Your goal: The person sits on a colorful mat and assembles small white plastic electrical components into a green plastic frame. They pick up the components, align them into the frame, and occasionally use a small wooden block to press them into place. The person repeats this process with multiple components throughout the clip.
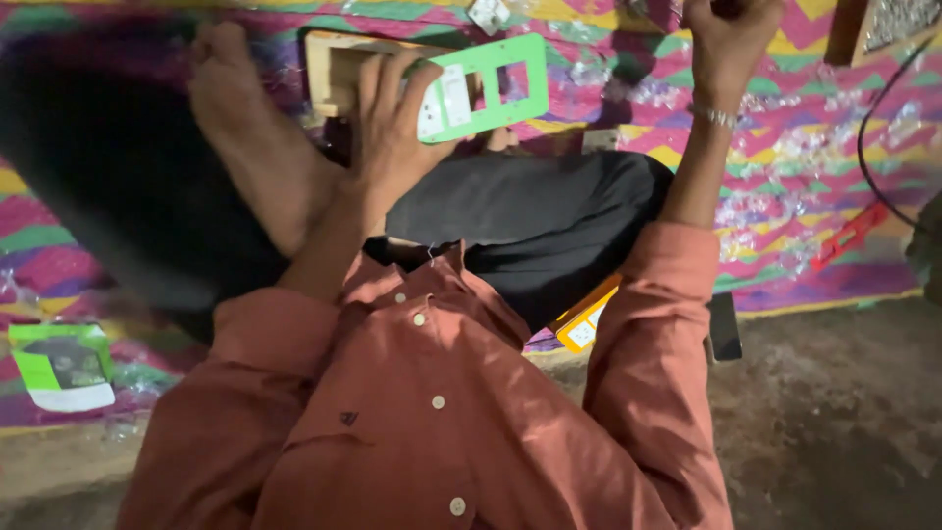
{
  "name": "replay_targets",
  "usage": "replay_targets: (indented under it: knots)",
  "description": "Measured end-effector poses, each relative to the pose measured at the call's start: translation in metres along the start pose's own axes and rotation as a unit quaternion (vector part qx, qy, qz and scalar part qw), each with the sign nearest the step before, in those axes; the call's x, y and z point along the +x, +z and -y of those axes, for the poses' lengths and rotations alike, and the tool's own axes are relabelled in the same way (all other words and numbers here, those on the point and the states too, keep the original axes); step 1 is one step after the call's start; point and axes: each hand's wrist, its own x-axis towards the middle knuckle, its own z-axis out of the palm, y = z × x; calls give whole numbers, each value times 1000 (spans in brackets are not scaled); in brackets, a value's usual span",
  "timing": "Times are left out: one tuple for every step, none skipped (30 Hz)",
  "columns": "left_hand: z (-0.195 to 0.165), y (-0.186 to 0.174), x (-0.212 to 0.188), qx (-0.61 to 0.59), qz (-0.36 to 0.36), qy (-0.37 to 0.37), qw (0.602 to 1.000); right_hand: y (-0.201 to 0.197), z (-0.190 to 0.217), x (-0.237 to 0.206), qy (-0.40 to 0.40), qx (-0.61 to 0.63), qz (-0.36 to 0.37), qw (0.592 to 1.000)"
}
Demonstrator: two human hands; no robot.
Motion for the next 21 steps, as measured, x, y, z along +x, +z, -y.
replay_targets:
  knots:
    - [0, 0, 0, 4, -1, 6, 1000, 6, 16, -5, -2, 15, 11, 1000]
    - [0, 0, 0, 8, -1, 13, 1000, 14, 32, -11, 0, 19, 27, 999]
    - [0, -1, 1, 10, 0, 21, 1000, 27, 47, -21, -22, 29, 43, 998]
    - [0, -1, 1, 8, 1, 20, 1000, 41, 62, -32, -42, 38, 60, 997]
    - [0, -1, 1, 5, 1, 21, 1000, 56, 75, -44, -64, 11, 90, 994]
    - [0, -1, 2, 2, 0, 24, 1000, 71, 87, -54, -90, -17, 119, 989]
    - [0, -1, 2, 5, -6, 29, 1000, 85, 97, -66, -53, 5, 140, 989]
    - [0, -1, 2, 7, -11, 31, 999, 96, 107, -75, -15, 27, 163, 986]
    - [0, -1, 2, 11, -14, 30, 999, 105, 114, -79, -23, 31, 175, 984]
    - [0, -1, 1, 21, -3, 32, 999, 112, 120, -84, -30, 35, 188, 981]
    - [0, -1, 1, 29, 7, 36, 999, 117, 124, -86, -37, 38, 199, 979]
    - [0, -1, 1, 36, 16, 43, 998, 121, 127, -85, -76, 17, 198, 977]
    - [0, -1, 1, 35, 17, 50, 998, 123, 129, -84, -115, -5, 196, 974]
    - [0, -1, 0, 35, 19, 55, 998, 125, 130, -83, -153, -26, 195, 968]
    - [1, 0, 0, 34, 21, 58, 998, 127, 131, -82, -151, -26, 201, 968]
    - [1, 0, 0, 34, 25, 55, 998, 129, 131, -81, -149, -26, 208, 966]
    - [1, 1, 0, 35, 30, 54, 998, 130, 130, -80, -148, -25, 214, 965]
    - [2, 1, -1, 36, 33, 53, 997, 131, 129, -80, -164, -37, 217, 962]
    - [3, 2, -1, 37, 32, 54, 997, 132, 128, -80, -179, -48, 220, 958]
    - [4, 3, -1, 37, 32, 54, 997, 133, 128, -80, -193, -58, 224, 954]
    - [5, 4, -2, 37, 32, 54, 997, 134, 127, -81, -199, -61, 226, 952]
